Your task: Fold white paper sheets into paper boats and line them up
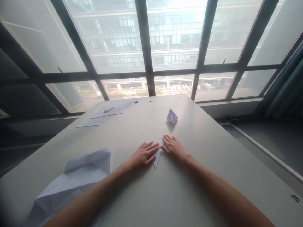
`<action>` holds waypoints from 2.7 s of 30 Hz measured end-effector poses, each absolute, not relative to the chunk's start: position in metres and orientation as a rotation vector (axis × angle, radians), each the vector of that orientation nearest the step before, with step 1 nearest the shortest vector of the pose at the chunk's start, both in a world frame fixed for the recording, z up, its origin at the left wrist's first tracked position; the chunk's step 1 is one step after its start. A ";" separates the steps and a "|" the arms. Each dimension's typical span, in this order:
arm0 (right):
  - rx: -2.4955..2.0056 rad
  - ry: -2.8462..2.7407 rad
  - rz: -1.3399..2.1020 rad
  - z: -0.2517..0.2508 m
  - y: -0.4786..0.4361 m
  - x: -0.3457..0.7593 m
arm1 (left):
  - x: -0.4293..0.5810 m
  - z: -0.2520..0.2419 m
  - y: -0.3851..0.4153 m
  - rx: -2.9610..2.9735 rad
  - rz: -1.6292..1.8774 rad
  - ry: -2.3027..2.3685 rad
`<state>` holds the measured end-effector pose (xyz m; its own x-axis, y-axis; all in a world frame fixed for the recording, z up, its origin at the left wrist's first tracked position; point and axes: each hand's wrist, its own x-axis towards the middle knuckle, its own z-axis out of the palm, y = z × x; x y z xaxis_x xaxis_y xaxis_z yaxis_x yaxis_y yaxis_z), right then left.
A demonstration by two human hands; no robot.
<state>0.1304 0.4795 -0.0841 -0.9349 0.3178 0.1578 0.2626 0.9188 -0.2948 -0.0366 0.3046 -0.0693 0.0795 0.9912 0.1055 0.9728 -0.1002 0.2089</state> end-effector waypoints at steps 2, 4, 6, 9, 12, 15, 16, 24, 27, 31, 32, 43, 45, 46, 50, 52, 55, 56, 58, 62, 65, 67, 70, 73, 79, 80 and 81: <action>-0.472 -2.867 0.404 -0.084 0.479 0.130 | -0.037 -0.069 0.305 2.259 0.351 2.046; -0.494 -2.852 0.410 -0.084 0.480 0.130 | -0.037 -0.069 0.304 2.267 0.355 2.042; -0.478 -2.841 0.418 -0.083 0.480 0.130 | -0.037 -0.069 0.304 2.266 0.350 2.039; -0.402 -2.843 0.417 -0.083 0.481 0.131 | -0.037 -0.069 0.304 2.269 0.343 2.035; -0.402 -2.862 0.415 -0.082 0.481 0.131 | -0.038 -0.069 0.304 2.280 0.348 2.031; -0.473 -2.884 0.406 -0.081 0.479 0.131 | -0.037 -0.069 0.304 2.276 0.344 2.032; -0.495 -2.886 0.397 -0.081 0.478 0.131 | -0.037 -0.069 0.305 2.272 0.337 2.031; -0.620 -2.813 0.315 -0.085 0.476 0.129 | -0.032 -0.066 0.303 2.262 0.421 2.121; -0.674 -2.743 0.291 -0.087 0.475 0.129 | -0.031 -0.065 0.303 2.195 0.574 2.186; -0.584 -2.756 0.345 -0.084 0.477 0.130 | -0.033 -0.066 0.305 2.023 0.754 2.327; -0.546 -2.772 0.365 -0.083 0.477 0.130 | -0.034 -0.067 0.306 1.990 0.781 2.360; -0.340 -2.730 0.475 -0.078 0.472 0.131 | -0.036 -0.068 0.308 2.101 0.982 2.313; -0.283 -2.742 0.490 -0.075 0.471 0.132 | -0.035 -0.069 0.308 2.141 0.904 2.299; -0.245 -2.748 0.499 -0.073 0.471 0.132 | -0.034 -0.070 0.308 2.145 0.835 2.300; -0.162 -2.757 0.514 -0.072 0.473 0.132 | -0.036 -0.080 0.309 2.091 0.498 2.303; -0.182 -2.750 0.517 -0.075 0.473 0.132 | -0.037 -0.084 0.310 2.072 0.419 2.301; -0.150 -2.763 0.540 -0.079 0.473 0.132 | -0.037 -0.085 0.310 2.077 0.422 2.299; -0.126 -2.784 0.547 -0.079 0.473 0.132 | -0.037 -0.083 0.310 2.077 0.433 2.296; -0.093 -2.839 0.554 -0.078 0.472 0.132 | -0.036 -0.079 0.310 2.063 0.471 2.292; -0.061 -2.909 0.560 -0.073 0.472 0.132 | -0.037 -0.072 0.311 1.963 0.691 2.311; -0.039 -2.915 0.581 -0.070 0.471 0.133 | -0.039 -0.071 0.311 1.955 0.790 2.327; -0.039 -2.911 0.584 -0.069 0.470 0.133 | -0.040 -0.073 0.310 2.018 0.709 2.325; -0.034 -2.920 0.565 -0.069 0.470 0.133 | -0.040 -0.077 0.309 2.061 0.519 2.309; -0.040 -2.939 0.542 -0.071 0.470 0.133 | -0.039 -0.079 0.309 2.051 0.448 2.316; -0.133 -2.977 0.465 -0.076 0.469 0.132 | -0.039 -0.080 0.309 2.055 0.412 2.345; -0.160 -2.977 0.456 -0.077 0.469 0.132 | -0.039 -0.080 0.309 2.056 0.414 2.349; -0.184 -2.977 0.448 -0.077 0.470 0.132 | -0.038 -0.081 0.309 2.057 0.416 2.353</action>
<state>0.1318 0.4696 -0.0768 -0.9847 0.1383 0.1056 0.1011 0.9486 -0.3000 -0.0384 0.3093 -0.0805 -0.1485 0.9722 0.1808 0.9752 0.1137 0.1897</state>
